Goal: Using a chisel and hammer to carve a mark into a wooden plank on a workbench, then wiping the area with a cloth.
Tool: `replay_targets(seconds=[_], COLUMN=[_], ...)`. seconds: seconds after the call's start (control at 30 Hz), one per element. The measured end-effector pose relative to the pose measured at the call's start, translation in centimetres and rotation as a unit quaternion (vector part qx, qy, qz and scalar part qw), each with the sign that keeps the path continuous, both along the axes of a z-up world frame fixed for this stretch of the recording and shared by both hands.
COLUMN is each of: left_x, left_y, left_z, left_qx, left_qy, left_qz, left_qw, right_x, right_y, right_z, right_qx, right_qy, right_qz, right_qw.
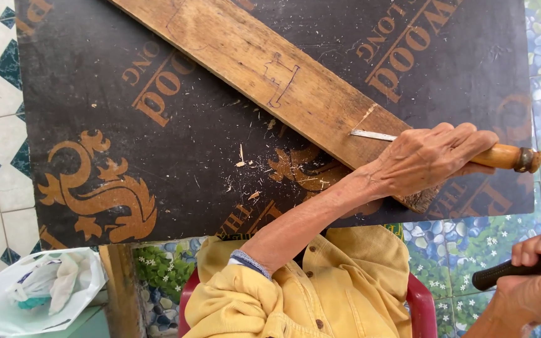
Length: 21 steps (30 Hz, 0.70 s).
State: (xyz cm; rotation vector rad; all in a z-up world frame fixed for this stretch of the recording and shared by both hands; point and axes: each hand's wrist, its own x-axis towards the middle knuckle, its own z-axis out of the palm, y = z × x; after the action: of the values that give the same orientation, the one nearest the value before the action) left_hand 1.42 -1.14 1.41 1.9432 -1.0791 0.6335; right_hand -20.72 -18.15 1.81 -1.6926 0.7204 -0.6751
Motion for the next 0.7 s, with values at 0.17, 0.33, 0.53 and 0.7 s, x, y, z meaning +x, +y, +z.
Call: replay_targets(seconds=[0.17,0.33,0.53,0.7], left_x=[0.0,0.0,-0.2,-0.1], left_y=[0.2,0.0,-0.1,-0.2], left_z=[0.6,-0.2,-0.5,-0.4], left_qx=[-0.004,0.007,0.022,0.003], left_qy=[0.003,-0.002,0.000,0.018], left_qz=[0.005,-0.021,-0.010,-0.005], left_qw=[1.000,1.000,1.000,1.000], right_x=[0.7,2.7,3.4,2.8], right_y=[0.2,4.2,4.1,2.7], right_z=[-1.2,2.0,2.2,1.2], right_qx=[-0.079,-0.115,-0.148,-0.101], right_qy=[-0.014,0.030,0.019,0.032], right_qz=[-0.039,0.070,0.079,0.055], right_qw=[0.996,0.990,0.986,0.993])
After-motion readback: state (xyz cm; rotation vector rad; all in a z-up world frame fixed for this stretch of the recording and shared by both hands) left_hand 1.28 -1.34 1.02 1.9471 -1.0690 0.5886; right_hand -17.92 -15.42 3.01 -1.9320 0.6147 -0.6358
